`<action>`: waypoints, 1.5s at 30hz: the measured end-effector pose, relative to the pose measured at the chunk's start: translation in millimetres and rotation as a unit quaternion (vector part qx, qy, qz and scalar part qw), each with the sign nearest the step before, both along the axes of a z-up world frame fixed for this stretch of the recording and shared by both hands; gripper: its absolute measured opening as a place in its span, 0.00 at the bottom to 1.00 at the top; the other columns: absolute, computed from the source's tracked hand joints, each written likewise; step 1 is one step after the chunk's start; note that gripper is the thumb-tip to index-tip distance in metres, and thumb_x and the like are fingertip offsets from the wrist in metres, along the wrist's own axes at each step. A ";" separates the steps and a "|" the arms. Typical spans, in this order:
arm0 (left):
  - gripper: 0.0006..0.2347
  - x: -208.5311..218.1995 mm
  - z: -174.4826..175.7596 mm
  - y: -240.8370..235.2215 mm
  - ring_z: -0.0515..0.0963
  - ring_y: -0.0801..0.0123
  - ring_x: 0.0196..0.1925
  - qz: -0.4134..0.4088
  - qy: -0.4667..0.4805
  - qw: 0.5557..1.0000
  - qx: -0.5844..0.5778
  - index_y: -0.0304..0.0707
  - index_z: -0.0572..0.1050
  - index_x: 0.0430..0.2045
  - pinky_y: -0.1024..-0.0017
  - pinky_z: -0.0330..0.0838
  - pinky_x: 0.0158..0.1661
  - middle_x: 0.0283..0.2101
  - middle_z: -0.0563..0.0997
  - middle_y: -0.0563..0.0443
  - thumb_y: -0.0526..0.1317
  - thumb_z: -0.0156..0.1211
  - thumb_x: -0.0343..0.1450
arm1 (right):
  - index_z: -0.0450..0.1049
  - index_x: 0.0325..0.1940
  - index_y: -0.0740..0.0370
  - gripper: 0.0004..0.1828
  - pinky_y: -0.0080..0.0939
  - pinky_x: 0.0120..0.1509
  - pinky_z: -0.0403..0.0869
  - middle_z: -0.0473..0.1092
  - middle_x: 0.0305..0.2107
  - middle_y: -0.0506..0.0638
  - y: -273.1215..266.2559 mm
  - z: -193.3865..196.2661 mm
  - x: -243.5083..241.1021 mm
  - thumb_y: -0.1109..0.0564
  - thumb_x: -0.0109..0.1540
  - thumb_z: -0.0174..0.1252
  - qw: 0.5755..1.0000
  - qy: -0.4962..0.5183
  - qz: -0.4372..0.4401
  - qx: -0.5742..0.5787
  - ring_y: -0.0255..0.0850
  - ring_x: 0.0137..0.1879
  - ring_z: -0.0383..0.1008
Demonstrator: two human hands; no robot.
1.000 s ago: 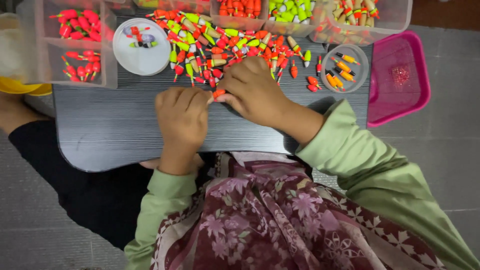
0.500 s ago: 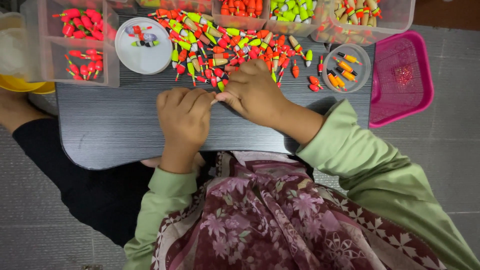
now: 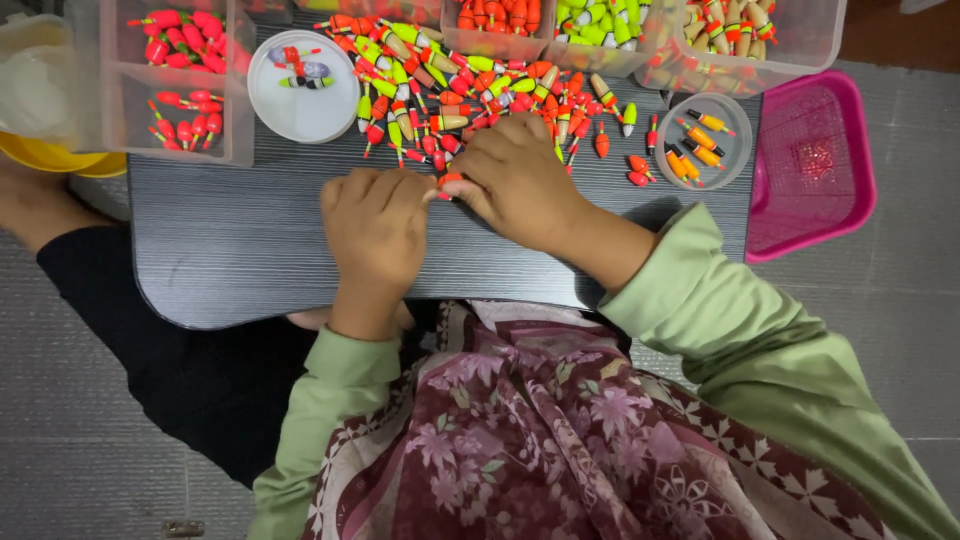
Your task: The person sits on the floor at a low table, picking up small orange and yellow plastic fishing floats and black components. They assemble the parts by hand, inserting the black pieces into the floats and placing the finished items into a pile on the table.
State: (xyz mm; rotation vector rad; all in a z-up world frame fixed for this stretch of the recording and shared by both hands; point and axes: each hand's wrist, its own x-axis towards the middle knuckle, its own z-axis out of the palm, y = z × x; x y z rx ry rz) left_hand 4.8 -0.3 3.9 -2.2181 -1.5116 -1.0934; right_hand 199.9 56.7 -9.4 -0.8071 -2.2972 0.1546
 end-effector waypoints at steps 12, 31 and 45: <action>0.09 -3.0 -7.4 -0.5 0.77 0.63 0.35 -0.018 -0.011 1.000 -0.011 0.42 0.80 0.32 0.64 0.64 0.42 0.30 0.78 0.54 0.44 0.58 0.77 | 0.79 0.42 0.51 0.12 0.51 0.54 0.64 0.70 0.29 0.46 1.2 -6.5 2.2 0.43 0.67 0.60 0.999 0.006 0.006 -0.047 0.47 0.41 0.71; 0.11 -5.0 6.5 0.1 0.76 0.57 0.37 -0.011 -0.022 0.993 -0.117 0.42 0.77 0.44 0.61 0.61 0.38 0.41 0.81 0.53 0.46 0.49 0.79 | 0.80 0.40 0.44 0.02 0.56 0.49 0.60 0.76 0.33 0.40 22.8 88.7 103.9 0.49 0.65 0.65 0.931 -0.311 -0.187 -0.033 0.51 0.42 0.73; 0.10 -3.2 7.4 -1.0 0.76 0.56 0.39 -0.022 -0.027 0.992 -0.123 0.41 0.78 0.44 0.60 0.62 0.40 0.41 0.81 0.52 0.44 0.51 0.78 | 0.80 0.55 0.56 0.24 0.51 0.35 0.70 0.73 0.50 0.53 1.0 114.5 140.4 0.46 0.61 0.78 0.905 -0.279 -0.322 0.017 0.51 0.47 0.77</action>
